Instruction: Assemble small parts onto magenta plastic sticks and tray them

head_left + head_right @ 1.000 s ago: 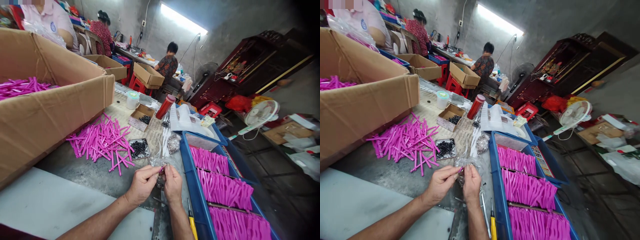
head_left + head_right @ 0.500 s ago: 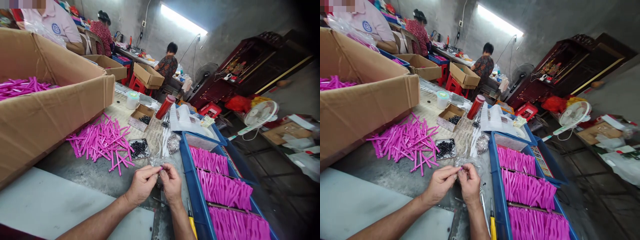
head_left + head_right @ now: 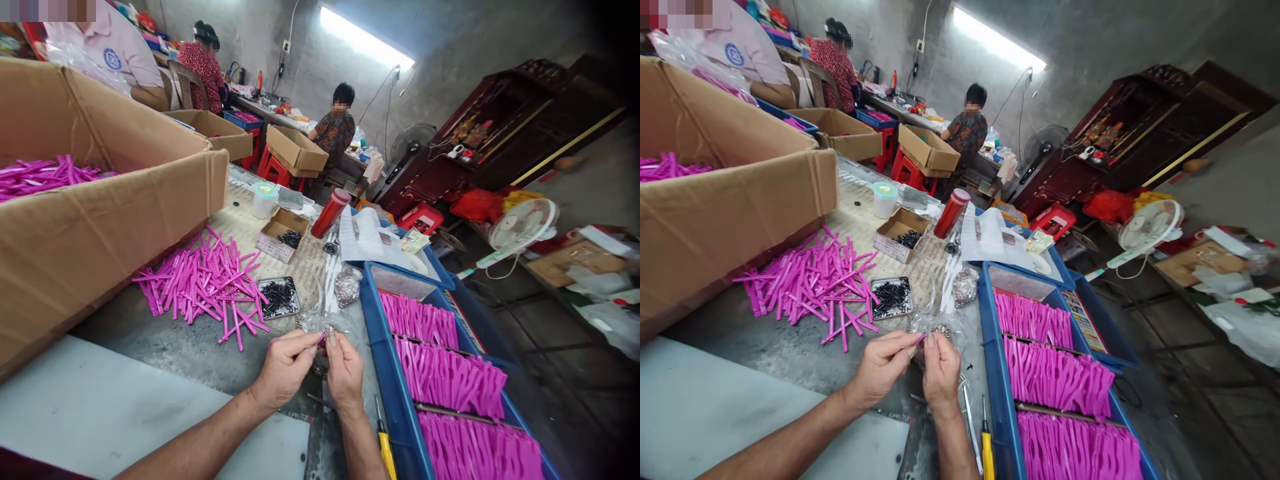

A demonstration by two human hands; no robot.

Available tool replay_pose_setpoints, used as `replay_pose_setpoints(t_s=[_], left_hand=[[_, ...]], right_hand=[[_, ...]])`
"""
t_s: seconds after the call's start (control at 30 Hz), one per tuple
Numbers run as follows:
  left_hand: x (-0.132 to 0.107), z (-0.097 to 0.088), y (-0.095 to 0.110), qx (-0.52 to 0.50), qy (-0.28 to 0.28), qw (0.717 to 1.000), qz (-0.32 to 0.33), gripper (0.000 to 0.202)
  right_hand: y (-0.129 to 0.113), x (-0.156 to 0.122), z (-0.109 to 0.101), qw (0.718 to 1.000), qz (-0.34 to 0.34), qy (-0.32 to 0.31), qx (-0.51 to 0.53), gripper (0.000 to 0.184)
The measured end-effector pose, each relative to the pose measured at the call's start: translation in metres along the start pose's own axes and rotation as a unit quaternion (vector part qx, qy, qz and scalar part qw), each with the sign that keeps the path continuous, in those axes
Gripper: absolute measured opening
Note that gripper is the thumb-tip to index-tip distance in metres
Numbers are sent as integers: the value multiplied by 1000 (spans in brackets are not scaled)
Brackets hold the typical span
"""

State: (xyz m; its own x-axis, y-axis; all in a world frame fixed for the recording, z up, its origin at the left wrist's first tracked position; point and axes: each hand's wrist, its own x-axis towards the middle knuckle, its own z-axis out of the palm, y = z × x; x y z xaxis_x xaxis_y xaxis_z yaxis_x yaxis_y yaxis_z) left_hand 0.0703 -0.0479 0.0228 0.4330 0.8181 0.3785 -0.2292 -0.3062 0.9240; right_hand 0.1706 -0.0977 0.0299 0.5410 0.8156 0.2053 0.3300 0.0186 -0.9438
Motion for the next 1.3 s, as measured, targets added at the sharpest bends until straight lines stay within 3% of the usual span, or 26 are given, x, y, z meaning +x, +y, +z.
replay_pose_setpoints(t_s=[0.23,0.4,0.63,0.77,0.97,1.13,1.3], left_hand=[[0,0,0,9,-3,1000,-2,26],[0,0,0,9,-2,1000,1,25],[1,-1,2,15,-8,1000,4,26],[1,0,2,9,-3,1000,1,25],[1,-1,3,16,-7,1000,-3,26],[0,-1,2,11,-7,1000,0,26],[0,-1,1,11,-9,1000,-5,25]], right_hand=[[6,0,0,998,1,-2,65,13],[3,0,1,999,11,-9,48,22],[3,-1,2,998,11,4,69,14],[4,-2,1,998,10,-7,57,24],[4,-1,2,997,4,7,72,14],[2,-1,3,998,17,-14,64,23],[4,-2,2,997,5,9,75,14]])
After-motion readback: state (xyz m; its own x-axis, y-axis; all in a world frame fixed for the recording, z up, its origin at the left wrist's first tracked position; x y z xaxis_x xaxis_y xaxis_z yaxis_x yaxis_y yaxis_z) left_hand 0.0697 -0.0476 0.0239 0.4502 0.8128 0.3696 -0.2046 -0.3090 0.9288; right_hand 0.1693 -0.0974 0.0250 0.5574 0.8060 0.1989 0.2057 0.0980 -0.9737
